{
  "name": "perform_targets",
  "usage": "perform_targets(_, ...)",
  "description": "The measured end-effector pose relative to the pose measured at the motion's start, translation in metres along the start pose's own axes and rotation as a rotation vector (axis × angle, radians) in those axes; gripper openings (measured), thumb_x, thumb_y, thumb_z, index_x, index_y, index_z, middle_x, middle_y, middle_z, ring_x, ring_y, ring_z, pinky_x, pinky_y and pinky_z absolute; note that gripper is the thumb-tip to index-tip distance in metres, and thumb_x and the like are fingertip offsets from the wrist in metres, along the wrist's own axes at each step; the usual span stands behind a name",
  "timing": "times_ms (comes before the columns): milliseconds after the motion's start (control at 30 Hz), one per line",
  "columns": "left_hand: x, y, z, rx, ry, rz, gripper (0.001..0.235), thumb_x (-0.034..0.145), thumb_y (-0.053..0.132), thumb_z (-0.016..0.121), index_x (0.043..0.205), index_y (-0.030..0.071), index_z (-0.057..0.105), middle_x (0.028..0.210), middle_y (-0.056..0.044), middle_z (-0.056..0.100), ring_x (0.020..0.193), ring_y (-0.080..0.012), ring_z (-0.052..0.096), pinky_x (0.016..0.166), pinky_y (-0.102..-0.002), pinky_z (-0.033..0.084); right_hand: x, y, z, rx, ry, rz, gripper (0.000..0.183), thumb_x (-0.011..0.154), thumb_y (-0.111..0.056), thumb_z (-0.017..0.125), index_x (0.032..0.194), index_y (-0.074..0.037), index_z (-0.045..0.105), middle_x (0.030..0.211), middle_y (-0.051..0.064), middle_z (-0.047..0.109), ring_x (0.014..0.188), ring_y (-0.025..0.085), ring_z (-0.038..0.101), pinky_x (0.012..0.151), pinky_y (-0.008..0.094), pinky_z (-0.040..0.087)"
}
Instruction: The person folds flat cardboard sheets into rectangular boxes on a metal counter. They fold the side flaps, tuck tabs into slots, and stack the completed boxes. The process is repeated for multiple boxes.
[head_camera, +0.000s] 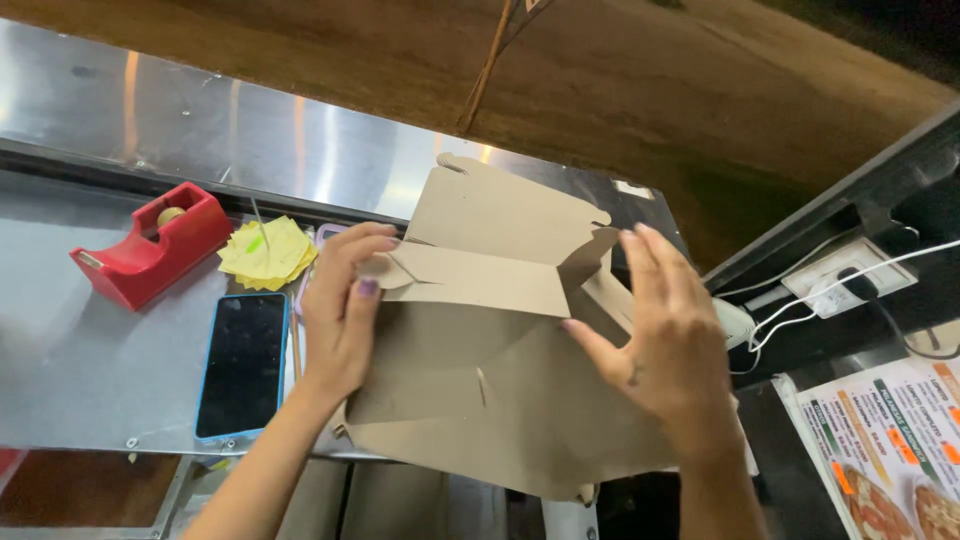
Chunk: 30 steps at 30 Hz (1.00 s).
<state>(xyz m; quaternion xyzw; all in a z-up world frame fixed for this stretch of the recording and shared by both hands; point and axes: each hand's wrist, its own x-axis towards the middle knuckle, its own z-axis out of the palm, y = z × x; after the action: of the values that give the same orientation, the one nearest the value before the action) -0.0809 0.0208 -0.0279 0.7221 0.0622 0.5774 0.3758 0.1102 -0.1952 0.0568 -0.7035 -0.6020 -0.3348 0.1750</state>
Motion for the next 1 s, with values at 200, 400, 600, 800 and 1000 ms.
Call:
perform_targets(200, -0.007, 0.009, -0.041, 0.141, 0.021, -0.025, 0.039, 0.103, 0.022, 0.04, 0.121, 0.003, 0.069, 0.126, -0.019, 0.065, 0.124, -0.04, 0.061, 0.107, -0.049, 0.044, -0.033, 0.033, 0.044, -0.37, -0.656, 0.371, 0.074, 0.069, -0.031, 0.077, 0.138, -0.023, 0.051, 0.102, 0.0, 0.067, 0.094, 0.025, 0.074, 0.081, 0.045, 0.062)
perform_targets(400, 0.026, 0.06, 0.025, 1.023, -0.551, -0.125, 0.074, 0.096, 0.069, 0.046, 0.12, 0.002, 0.065, 0.111, -0.023, 0.072, 0.129, -0.0409, 0.06, 0.113, -0.066, 0.028, -0.022, 0.019, 0.078, -0.39, -0.394, 0.18, 0.078, 0.054, -0.027, 0.088, 0.124, -0.014, 0.056, 0.098, 0.003, 0.062, 0.096, 0.024, 0.067, 0.082, 0.037, 0.053)
perform_targets(600, 0.004, 0.051, 0.067, 0.719, -0.657, 0.138, 0.089, 0.078, 0.038, 0.083, 0.155, 0.012, 0.044, 0.109, -0.017, 0.067, 0.095, -0.038, 0.07, 0.082, -0.044, 0.051, -0.027, 0.032, 0.085, -0.279, -0.358, 0.186, 0.066, 0.065, -0.028, 0.085, 0.122, -0.009, 0.059, 0.097, 0.007, 0.06, 0.1, 0.028, 0.066, 0.083, 0.038, 0.052)
perform_targets(800, -0.009, 0.041, 0.063, 0.774, -0.591, 0.283, 0.071, 0.074, 0.024, 0.082, 0.141, 0.015, 0.06, 0.118, -0.018, 0.063, 0.094, -0.034, 0.069, 0.081, -0.042, 0.051, -0.025, 0.029, 0.072, -0.051, -0.378, 0.171, 0.07, 0.068, -0.02, 0.071, 0.135, -0.008, 0.058, 0.106, 0.012, 0.063, 0.104, 0.033, 0.066, 0.09, 0.04, 0.052)
perform_targets(1000, -0.012, 0.044, 0.073, 0.725, -0.574, 0.273, 0.048, 0.08, 0.021, 0.074, 0.126, 0.007, 0.071, 0.109, -0.024, 0.064, 0.095, -0.0388, 0.068, 0.081, -0.041, 0.046, -0.017, 0.024, 0.063, -0.025, -0.398, 0.22, 0.066, 0.07, -0.012, 0.06, 0.136, -0.011, 0.058, 0.104, 0.013, 0.065, 0.104, 0.036, 0.068, 0.091, 0.044, 0.053)
